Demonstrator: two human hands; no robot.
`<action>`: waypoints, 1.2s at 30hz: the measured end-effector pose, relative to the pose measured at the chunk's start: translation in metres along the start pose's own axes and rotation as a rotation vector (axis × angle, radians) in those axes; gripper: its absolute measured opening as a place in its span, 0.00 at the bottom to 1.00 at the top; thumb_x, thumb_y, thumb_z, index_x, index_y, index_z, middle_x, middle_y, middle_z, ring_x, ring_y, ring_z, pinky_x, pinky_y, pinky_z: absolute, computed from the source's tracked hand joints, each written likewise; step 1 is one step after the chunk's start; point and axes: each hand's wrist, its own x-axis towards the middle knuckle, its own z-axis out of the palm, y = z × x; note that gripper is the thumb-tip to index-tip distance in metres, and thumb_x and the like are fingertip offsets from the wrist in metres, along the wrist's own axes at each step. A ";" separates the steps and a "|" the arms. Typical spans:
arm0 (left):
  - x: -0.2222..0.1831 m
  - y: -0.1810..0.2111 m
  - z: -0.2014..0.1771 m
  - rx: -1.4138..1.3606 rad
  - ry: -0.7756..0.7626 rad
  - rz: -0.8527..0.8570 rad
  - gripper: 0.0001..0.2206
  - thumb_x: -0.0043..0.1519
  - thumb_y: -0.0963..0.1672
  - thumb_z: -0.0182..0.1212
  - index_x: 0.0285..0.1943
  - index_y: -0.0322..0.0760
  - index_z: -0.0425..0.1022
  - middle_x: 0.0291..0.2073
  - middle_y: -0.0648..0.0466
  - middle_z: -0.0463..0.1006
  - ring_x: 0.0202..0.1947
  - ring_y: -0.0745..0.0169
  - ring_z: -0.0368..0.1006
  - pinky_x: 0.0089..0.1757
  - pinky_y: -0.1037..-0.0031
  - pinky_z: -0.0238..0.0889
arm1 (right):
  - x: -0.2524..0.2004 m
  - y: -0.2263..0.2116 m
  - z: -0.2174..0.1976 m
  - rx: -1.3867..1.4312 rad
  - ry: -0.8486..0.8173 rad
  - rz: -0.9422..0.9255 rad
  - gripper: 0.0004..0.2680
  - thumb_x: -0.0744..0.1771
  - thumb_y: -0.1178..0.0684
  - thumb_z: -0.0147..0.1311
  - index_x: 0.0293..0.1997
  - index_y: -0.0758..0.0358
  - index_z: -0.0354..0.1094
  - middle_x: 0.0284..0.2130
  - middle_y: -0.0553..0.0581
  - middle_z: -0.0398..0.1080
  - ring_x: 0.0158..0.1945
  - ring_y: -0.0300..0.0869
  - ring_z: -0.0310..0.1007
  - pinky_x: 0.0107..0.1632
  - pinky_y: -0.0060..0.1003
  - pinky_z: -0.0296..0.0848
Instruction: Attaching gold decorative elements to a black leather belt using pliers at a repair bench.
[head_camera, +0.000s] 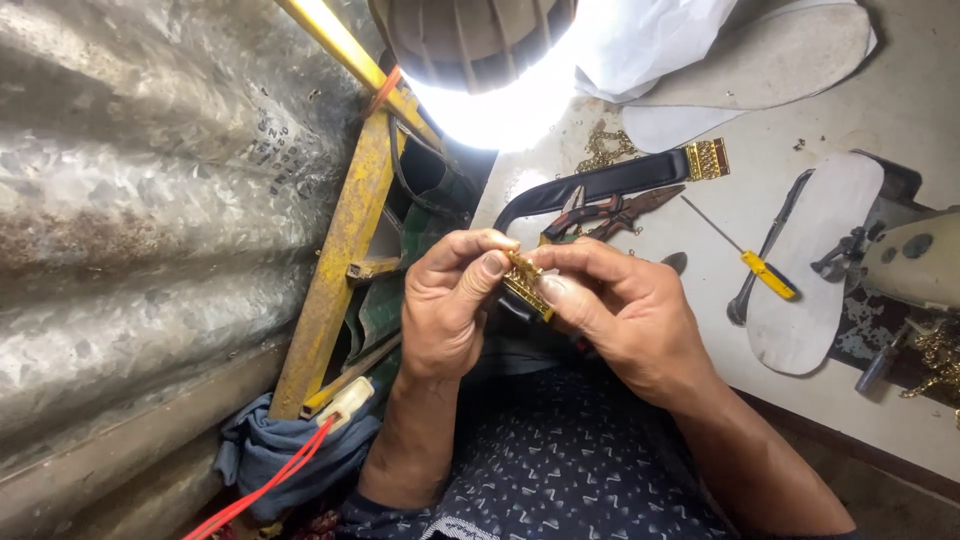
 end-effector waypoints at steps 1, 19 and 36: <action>0.000 0.001 0.002 0.001 0.001 -0.001 0.05 0.65 0.39 0.64 0.47 0.30 0.79 0.37 0.52 0.82 0.35 0.69 0.77 0.39 0.84 0.73 | 0.000 0.001 0.000 0.002 0.000 0.001 0.09 0.68 0.56 0.55 0.51 0.65 0.76 0.42 0.52 0.75 0.45 0.36 0.75 0.48 0.27 0.74; -0.002 0.008 0.015 0.294 0.095 0.015 0.05 0.64 0.39 0.65 0.45 0.31 0.80 0.37 0.52 0.84 0.36 0.70 0.80 0.41 0.85 0.75 | 0.007 0.013 -0.001 0.260 0.131 0.208 0.04 0.65 0.59 0.62 0.41 0.64 0.75 0.19 0.48 0.69 0.16 0.28 0.57 0.18 0.21 0.56; -0.003 0.008 0.006 0.313 0.071 0.075 0.08 0.64 0.40 0.65 0.46 0.25 0.79 0.27 0.41 0.82 0.33 0.67 0.77 0.37 0.70 0.78 | 0.013 0.039 0.013 0.468 0.131 0.013 0.06 0.65 0.62 0.59 0.42 0.75 0.71 0.22 0.57 0.65 0.18 0.29 0.56 0.17 0.23 0.61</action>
